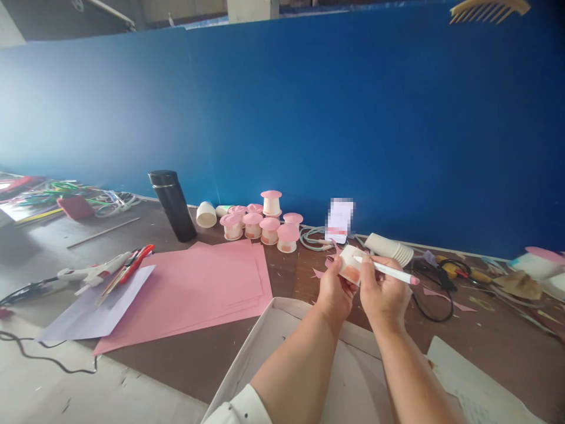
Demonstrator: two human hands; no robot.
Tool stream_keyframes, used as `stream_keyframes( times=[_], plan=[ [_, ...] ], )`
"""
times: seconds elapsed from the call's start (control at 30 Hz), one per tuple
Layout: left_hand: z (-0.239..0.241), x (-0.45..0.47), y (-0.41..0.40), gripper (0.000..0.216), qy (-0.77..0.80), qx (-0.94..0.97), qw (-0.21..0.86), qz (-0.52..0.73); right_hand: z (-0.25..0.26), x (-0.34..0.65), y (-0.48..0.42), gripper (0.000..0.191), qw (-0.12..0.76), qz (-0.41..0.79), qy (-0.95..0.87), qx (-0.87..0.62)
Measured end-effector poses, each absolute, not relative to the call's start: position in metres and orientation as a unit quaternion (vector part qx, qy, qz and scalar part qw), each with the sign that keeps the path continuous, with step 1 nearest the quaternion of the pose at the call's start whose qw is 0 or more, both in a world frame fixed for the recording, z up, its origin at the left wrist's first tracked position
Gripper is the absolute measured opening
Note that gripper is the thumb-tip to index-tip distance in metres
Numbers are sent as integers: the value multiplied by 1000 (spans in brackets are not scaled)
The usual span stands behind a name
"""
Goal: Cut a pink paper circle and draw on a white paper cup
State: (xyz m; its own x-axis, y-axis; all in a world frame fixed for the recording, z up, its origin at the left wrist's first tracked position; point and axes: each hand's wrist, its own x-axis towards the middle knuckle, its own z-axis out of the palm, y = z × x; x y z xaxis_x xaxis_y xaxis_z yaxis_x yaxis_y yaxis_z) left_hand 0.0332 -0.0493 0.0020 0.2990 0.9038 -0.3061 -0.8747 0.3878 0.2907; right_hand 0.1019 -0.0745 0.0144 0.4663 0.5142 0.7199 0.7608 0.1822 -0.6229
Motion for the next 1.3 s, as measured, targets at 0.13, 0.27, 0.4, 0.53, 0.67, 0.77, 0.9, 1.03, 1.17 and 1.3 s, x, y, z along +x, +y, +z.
stream_keyframes(
  times=[0.13,0.27,0.4,0.53,0.67,0.77,0.9,1.03,1.17,1.3],
  plan=[
    [4,33,-50,22,207,35,808,551,15,101,-75,29,570,-103,-503,-642],
    [3,33,-50,22,209,36,808,550,16,101,-75,29,565,-103,-501,-648],
    [4,33,-51,21,214,31,809,547,17,99,-75,28,565,-100,-498,-650],
    [4,32,-51,21,209,29,812,544,17,100,-75,27,565,-99,-497,-650],
    [4,33,-49,21,209,19,813,543,17,100,-74,27,564,-100,-496,-652],
    [3,33,-49,21,214,16,814,541,17,100,-74,27,562,-101,-495,-655],
    [2,32,-49,22,209,15,816,539,18,100,-75,28,562,-99,-494,-656],
    [0,33,-48,22,202,17,816,541,16,100,-75,29,559,-95,-497,-657],
    [0,33,-48,22,194,13,820,539,16,101,-75,29,560,-91,-497,-656],
    [2,31,-48,21,193,4,819,540,19,100,-76,26,563,-88,-495,-656]
  ],
)
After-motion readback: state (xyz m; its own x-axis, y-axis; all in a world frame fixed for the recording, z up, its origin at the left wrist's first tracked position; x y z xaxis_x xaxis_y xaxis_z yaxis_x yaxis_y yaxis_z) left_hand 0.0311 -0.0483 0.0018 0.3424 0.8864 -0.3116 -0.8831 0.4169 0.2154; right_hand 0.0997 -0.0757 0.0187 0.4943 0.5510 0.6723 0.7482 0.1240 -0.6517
